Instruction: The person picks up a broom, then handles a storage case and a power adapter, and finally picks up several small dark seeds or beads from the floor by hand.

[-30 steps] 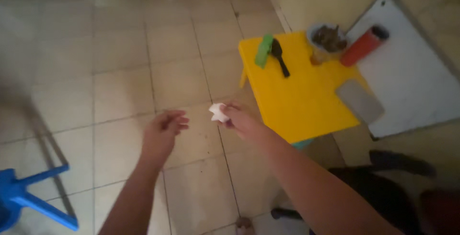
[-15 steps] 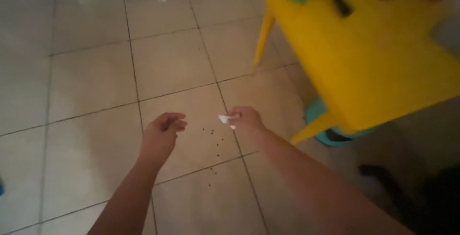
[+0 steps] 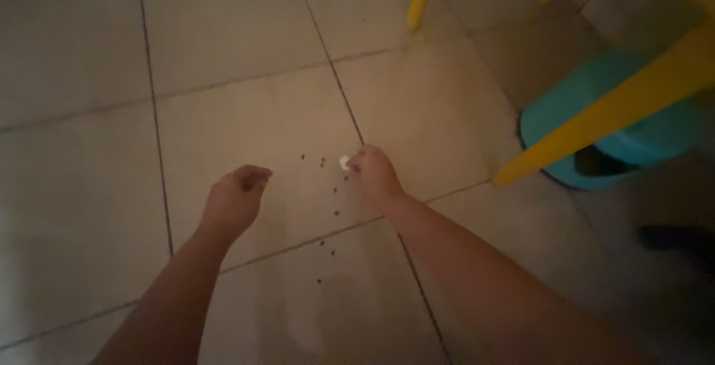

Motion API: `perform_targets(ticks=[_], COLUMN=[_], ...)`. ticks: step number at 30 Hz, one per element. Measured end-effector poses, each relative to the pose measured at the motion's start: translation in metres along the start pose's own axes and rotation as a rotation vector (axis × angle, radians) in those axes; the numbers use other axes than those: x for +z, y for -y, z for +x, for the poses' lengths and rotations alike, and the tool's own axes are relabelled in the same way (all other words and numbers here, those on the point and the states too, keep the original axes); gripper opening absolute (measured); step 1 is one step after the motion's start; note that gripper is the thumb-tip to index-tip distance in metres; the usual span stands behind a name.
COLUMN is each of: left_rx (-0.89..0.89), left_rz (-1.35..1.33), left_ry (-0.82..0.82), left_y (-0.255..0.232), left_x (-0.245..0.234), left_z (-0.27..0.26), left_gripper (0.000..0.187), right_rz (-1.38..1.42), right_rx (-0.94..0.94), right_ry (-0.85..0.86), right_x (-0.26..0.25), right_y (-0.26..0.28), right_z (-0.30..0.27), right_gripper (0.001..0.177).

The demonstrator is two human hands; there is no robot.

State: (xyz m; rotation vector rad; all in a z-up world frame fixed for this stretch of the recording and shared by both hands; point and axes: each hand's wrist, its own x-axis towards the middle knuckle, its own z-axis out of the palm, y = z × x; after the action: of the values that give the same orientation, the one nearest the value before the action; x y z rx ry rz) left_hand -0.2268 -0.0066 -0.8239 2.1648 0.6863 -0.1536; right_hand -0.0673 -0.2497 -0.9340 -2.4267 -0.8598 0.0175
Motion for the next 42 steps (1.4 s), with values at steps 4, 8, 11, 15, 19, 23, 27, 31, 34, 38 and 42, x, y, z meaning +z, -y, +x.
perform_targets(ticks=[4, 8, 11, 15, 19, 23, 27, 31, 34, 38, 42], left_rx=[-0.007, -0.014, -0.147, -0.046, 0.028, 0.038, 0.000, -0.019, 0.014, 0.154, 0.270], left_rz=[0.048, 0.240, 0.211, 0.607, 0.744, 0.716, 0.700, 0.737, 0.818, 0.706, 0.532], left_ry=[-0.001, -0.021, 0.022, 0.231, 0.253, 0.249, 0.220, 0.220, 0.170, 0.032, -0.075], left_y=[0.038, 0.082, 0.105, 0.132, 0.142, 0.146, 0.131, 0.113, 0.113, 0.132, 0.147], left_x=[0.017, 0.030, 0.026, 0.033, 0.042, 0.044, 0.043, 0.042, 0.052, 0.069, 0.084], left_z=[0.010, 0.016, 0.017, 0.025, 0.021, 0.015, 0.002, -0.020, -0.038, -0.059, -0.064], left_gripper=[0.034, 0.044, 0.052, 0.051, 0.064, 0.080, 0.070, 0.085, 0.064, 0.055, 0.057], right_rz=[-0.044, -0.160, -0.094, -0.137, 0.066, 0.087, 0.174, 0.186, 0.211, 0.270, 0.280], right_rx=[-0.013, -0.031, 0.099, 0.115, -0.097, -0.241, -0.183, -0.239, -0.437, -0.455, -0.671], right_ry=[-0.050, 0.012, -0.015, 0.080, 0.141, 0.201, 0.259, 0.121, 0.088, 0.220, 0.329], right_x=[0.016, 0.029, 0.034, 0.043, 0.038, 0.037, 0.033, 0.022, 0.015, 0.010, 0.021], right_y=[0.002, 0.005, 0.007, 0.013, 0.025, 0.027, 0.034, 0.049, 0.064, 0.079, 0.087], right_z=[-0.009, -0.019, -0.020, -0.016, -0.027, -0.032, -0.043, -0.071, -0.095, -0.136, -0.178], right_gripper=[0.019, 0.012, 0.017, 0.017, 0.015, 0.017, 0.013, 0.020, 0.025, 0.016, 0.012])
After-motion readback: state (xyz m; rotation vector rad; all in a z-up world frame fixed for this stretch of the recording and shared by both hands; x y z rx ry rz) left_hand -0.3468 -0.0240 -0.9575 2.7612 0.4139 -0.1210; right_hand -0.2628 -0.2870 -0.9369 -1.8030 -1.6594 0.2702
